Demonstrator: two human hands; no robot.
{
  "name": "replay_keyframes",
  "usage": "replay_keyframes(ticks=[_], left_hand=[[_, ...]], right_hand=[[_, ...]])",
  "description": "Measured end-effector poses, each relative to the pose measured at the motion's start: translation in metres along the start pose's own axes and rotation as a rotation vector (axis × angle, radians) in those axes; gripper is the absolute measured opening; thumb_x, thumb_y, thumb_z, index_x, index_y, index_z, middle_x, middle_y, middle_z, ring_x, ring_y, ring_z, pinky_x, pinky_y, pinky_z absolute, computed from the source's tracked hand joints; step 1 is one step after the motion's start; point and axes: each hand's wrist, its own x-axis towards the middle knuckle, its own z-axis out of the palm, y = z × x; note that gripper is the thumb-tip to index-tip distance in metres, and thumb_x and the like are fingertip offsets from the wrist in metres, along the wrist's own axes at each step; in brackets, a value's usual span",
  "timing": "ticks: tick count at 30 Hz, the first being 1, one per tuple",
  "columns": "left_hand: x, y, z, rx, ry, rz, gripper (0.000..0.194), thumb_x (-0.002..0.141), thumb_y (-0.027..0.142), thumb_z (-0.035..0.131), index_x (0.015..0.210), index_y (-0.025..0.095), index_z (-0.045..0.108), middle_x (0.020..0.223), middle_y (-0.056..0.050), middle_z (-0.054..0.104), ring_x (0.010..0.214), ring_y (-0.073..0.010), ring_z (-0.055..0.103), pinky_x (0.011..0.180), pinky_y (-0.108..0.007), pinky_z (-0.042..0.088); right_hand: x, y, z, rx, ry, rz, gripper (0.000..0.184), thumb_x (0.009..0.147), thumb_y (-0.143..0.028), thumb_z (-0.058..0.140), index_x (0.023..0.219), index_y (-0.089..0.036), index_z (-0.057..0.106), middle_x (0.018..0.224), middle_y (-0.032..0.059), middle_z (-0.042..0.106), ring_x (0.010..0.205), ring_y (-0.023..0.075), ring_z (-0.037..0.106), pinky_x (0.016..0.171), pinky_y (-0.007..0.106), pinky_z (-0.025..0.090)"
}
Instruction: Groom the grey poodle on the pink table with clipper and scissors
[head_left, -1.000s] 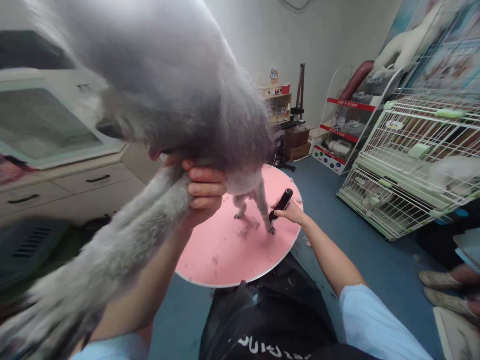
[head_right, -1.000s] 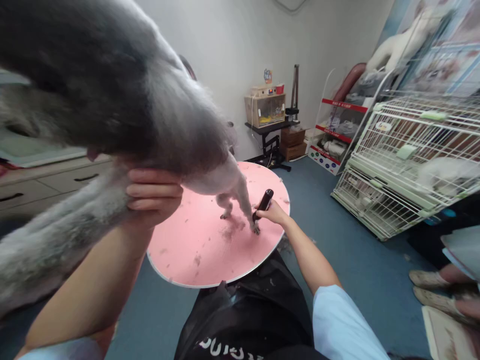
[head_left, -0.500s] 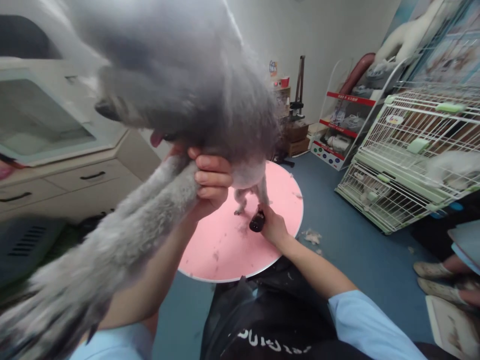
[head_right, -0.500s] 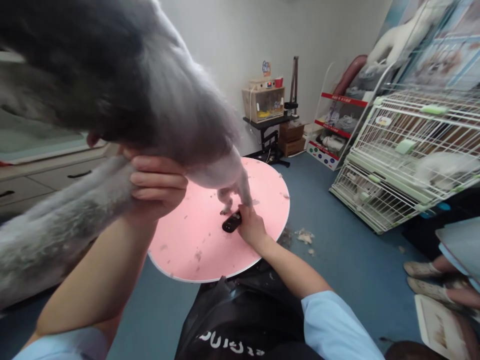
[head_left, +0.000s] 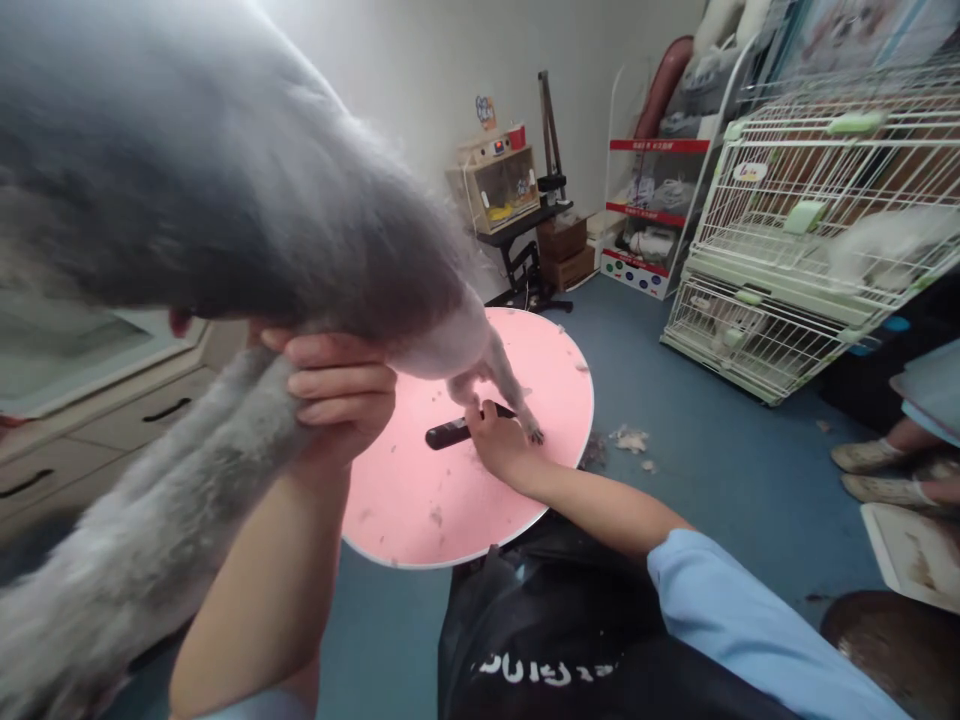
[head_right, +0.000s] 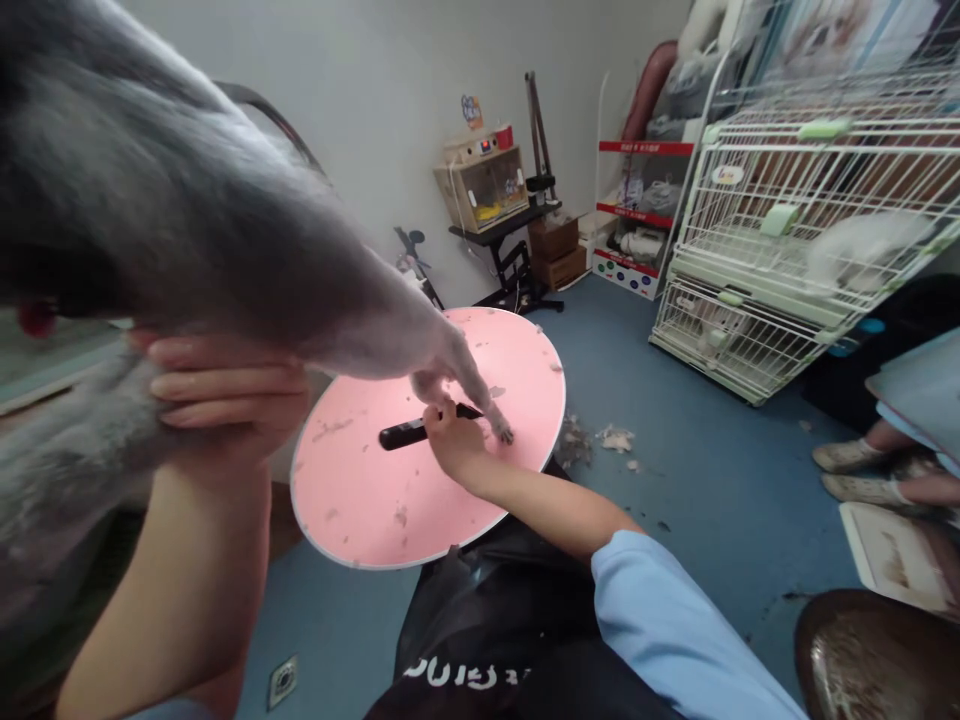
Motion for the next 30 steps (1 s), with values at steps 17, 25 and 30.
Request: replay_keyframes(ticks=[17, 25, 30], left_hand=[[0.008, 0.006, -0.025, 0.047, -0.049, 0.022, 0.032, 0.101, 0.041, 0.044, 0.085, 0.028, 0.069, 0.049, 0.009, 0.058, 0.036, -0.0037, 0.055, 0.031, -0.005, 0.033], [-0.001, 0.021, -0.041, -0.129, -0.203, -0.317, 0.044, 0.100, 0.024, 0.046, 0.057, 0.020, 0.057, 0.050, 0.006, 0.066, 0.030, -0.0032, 0.051, 0.025, -0.003, 0.027], [-0.012, 0.017, -0.118, -0.123, -0.024, -0.125, 0.042, 0.089, -0.003, 0.044, 0.053, 0.016, 0.053, 0.047, 0.009, 0.062, 0.031, -0.0013, 0.051, 0.027, -0.001, 0.028]], right_hand=[[0.014, 0.010, 0.023, -0.013, 0.000, 0.047, 0.033, 0.099, -0.012, 0.038, 0.131, -0.007, 0.044, 0.118, 0.0255, 0.060, 0.088, 0.0230, 0.072, 0.067, 0.032, 0.060], [-0.006, 0.036, 0.025, 0.229, -0.169, 0.059, 0.036, 0.092, -0.018, 0.058, 0.127, -0.014, 0.052, 0.119, 0.0177, 0.063, 0.102, 0.0292, 0.069, 0.081, 0.043, 0.057], [-0.069, 0.068, 0.038, 0.874, 0.014, -0.029, 0.039, 0.080, -0.024, 0.069, 0.117, -0.024, 0.057, 0.110, 0.0056, 0.067, 0.099, 0.0236, 0.067, 0.084, 0.040, 0.056]])
